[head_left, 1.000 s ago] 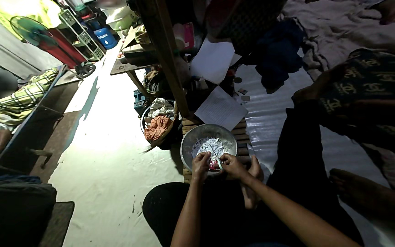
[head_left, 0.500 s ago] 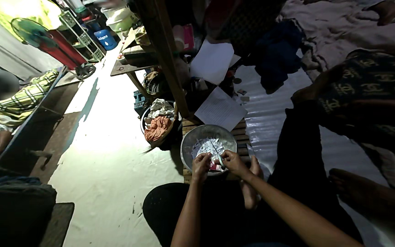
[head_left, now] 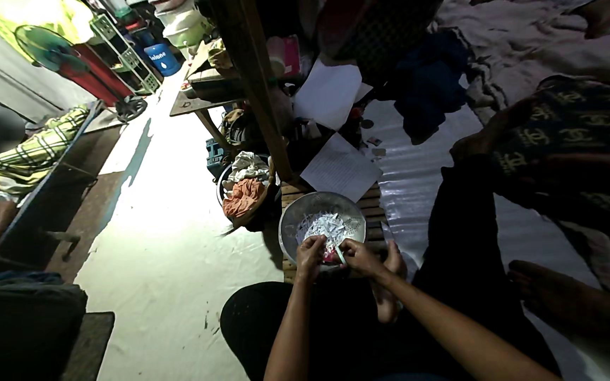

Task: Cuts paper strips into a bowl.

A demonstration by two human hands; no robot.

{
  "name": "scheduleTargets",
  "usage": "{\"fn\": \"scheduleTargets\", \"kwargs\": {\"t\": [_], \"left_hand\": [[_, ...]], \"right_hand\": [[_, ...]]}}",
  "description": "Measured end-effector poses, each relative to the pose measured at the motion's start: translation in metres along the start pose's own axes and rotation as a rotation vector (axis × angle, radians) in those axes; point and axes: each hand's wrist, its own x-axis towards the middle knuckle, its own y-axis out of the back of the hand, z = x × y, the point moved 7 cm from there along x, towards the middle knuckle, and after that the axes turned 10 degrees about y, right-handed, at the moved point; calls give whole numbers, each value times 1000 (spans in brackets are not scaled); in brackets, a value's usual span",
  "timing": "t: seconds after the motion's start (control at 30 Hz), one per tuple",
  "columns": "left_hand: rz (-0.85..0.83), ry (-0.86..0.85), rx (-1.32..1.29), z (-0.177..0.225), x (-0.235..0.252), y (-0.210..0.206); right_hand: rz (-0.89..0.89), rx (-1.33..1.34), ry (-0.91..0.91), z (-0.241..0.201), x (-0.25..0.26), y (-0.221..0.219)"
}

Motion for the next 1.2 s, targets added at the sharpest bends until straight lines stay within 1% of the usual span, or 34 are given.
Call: {"fn": "scheduleTargets", "kwargs": {"t": [0.3, 0.47, 0.9, 1.2], "left_hand": [[-17, -12, -24, 1, -2, -2], [-53, 40, 35, 0, -3, -3], [-23, -9, -1, 2, -3, -1], [-58, -12, -16, 2, -3, -2]], "right_hand": [[25, 46, 4, -4, 3, 1], [48, 70, 26, -5, 5, 0], [66, 121, 69, -3, 5, 1], [73, 75, 36, -4, 5, 4]]}}
